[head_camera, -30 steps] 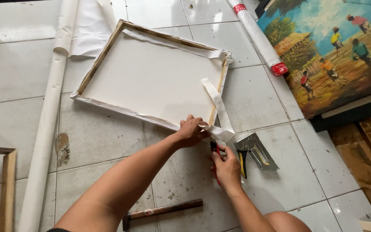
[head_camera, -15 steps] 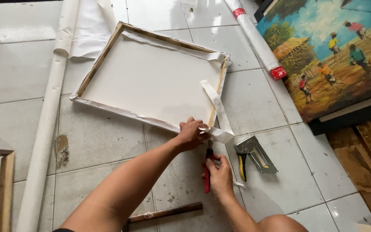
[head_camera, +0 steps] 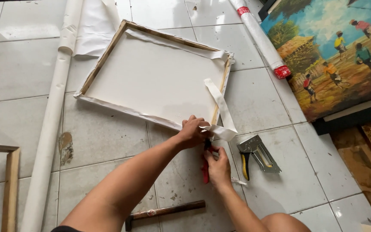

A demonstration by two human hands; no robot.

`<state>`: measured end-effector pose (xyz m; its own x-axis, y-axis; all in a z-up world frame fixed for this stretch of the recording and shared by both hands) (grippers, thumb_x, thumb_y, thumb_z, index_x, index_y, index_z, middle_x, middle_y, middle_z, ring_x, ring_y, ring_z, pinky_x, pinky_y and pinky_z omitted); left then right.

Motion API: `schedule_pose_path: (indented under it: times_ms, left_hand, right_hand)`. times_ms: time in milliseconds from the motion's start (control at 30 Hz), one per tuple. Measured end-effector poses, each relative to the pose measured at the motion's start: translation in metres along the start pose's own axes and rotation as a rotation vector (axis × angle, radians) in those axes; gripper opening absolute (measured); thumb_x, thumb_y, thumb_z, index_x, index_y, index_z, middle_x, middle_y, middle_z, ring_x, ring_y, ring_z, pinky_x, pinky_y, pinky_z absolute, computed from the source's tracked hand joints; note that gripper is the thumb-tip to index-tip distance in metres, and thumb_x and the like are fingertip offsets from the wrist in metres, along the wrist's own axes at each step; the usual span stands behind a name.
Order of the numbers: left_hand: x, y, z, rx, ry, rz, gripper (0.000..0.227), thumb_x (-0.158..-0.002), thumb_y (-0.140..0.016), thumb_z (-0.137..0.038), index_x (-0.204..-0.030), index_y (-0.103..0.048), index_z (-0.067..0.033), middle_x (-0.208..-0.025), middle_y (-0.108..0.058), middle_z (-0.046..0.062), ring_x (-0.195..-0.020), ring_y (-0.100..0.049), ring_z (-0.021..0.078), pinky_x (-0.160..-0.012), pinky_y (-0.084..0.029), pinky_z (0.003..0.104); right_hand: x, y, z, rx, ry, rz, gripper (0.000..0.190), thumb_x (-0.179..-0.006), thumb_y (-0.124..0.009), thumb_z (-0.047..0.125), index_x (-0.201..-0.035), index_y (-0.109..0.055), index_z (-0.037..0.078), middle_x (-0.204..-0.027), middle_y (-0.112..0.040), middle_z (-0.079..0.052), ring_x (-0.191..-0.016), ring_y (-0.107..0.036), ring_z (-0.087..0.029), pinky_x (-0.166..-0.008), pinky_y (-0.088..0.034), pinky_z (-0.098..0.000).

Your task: Trimming excess canvas from a wooden frame using a utility knife.

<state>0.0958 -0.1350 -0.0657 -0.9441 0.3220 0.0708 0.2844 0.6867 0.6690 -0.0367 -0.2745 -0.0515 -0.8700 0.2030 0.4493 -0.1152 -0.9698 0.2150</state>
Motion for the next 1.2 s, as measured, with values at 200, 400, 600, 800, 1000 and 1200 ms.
schedule_pose_path:
  times_ms: [200,400,600,800,1000,1200]
  left_hand:
    - [0.016,0.051,-0.033,-0.069,-0.036,0.165,0.053,-0.087,-0.093,-0.05,-0.134,-0.076,-0.0285,-0.119,-0.072,0.001,-0.122,-0.057,0.0244,-0.103,-0.048,0.04]
    - [0.034,0.117,0.038,-0.664,0.026,0.224,0.042,-0.084,-0.093,-0.057,-0.11,-0.078,-0.0268,-0.109,-0.076,-0.004,-0.108,-0.073,0.0214,-0.096,-0.062,0.043]
    - [0.038,0.087,0.001,-0.652,-0.085,0.151,0.045,-0.092,-0.084,-0.062,-0.118,-0.071,-0.0271,-0.114,-0.072,0.001,-0.112,-0.076,0.0282,-0.096,-0.065,0.05]
    - [0.012,0.04,-0.043,-0.461,-0.143,0.173,0.056,-0.088,-0.088,-0.053,-0.134,-0.069,-0.0281,-0.12,-0.073,0.005,-0.12,-0.072,0.0343,-0.097,-0.064,0.055]
    - [-0.032,0.009,-0.096,-0.294,-0.272,0.076,0.018,-0.095,-0.084,-0.039,-0.113,-0.085,-0.0342,-0.113,-0.074,0.0,-0.116,-0.071,0.0283,-0.092,-0.065,0.046]
    - [-0.083,-0.053,-0.034,-0.132,-0.187,-0.031,0.002,-0.09,-0.086,-0.038,-0.089,-0.086,-0.0394,-0.104,-0.065,-0.006,-0.111,-0.058,0.0209,-0.094,-0.062,0.04]
  right_hand:
    - [0.001,0.004,-0.008,0.026,-0.016,0.036,0.036,-0.106,-0.075,0.027,-0.137,-0.071,0.009,-0.1,-0.086,-0.02,-0.067,-0.08,-0.028,-0.061,-0.066,-0.0402]
    - [0.03,0.005,0.024,-0.015,-0.055,0.021,0.05,-0.103,-0.075,0.02,-0.151,-0.064,0.012,-0.102,-0.088,-0.019,-0.068,-0.082,-0.027,-0.064,-0.064,-0.0352]
    - [0.013,0.029,0.03,-0.077,0.008,-0.047,0.056,-0.103,-0.075,0.017,-0.153,-0.055,0.002,-0.103,-0.085,-0.023,-0.065,-0.078,-0.028,-0.062,-0.063,-0.0362]
    - [-0.001,0.061,0.028,-0.001,0.067,-0.152,0.037,-0.103,-0.078,0.022,-0.136,-0.071,0.007,-0.101,-0.087,-0.017,-0.066,-0.08,-0.026,-0.061,-0.061,-0.0341]
    - [-0.017,0.058,0.009,0.069,0.065,-0.174,0.038,-0.104,-0.078,0.028,-0.138,-0.076,0.01,-0.102,-0.086,-0.018,-0.072,-0.082,-0.026,-0.063,-0.066,-0.0392]
    - [-0.002,0.06,0.031,0.157,0.058,-0.239,0.035,-0.099,-0.083,0.031,-0.129,-0.08,0.015,-0.096,-0.086,-0.015,-0.075,-0.084,-0.026,-0.068,-0.065,-0.0403]
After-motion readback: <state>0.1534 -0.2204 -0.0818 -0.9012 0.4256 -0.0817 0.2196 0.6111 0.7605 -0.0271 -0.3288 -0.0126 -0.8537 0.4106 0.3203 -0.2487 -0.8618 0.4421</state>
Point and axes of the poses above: each hand's wrist, its own x-axis away from the middle knuckle, its own y-axis out of the back of the hand, z = x × y, the point moved 9 cm from there along -x, towards the middle knuckle
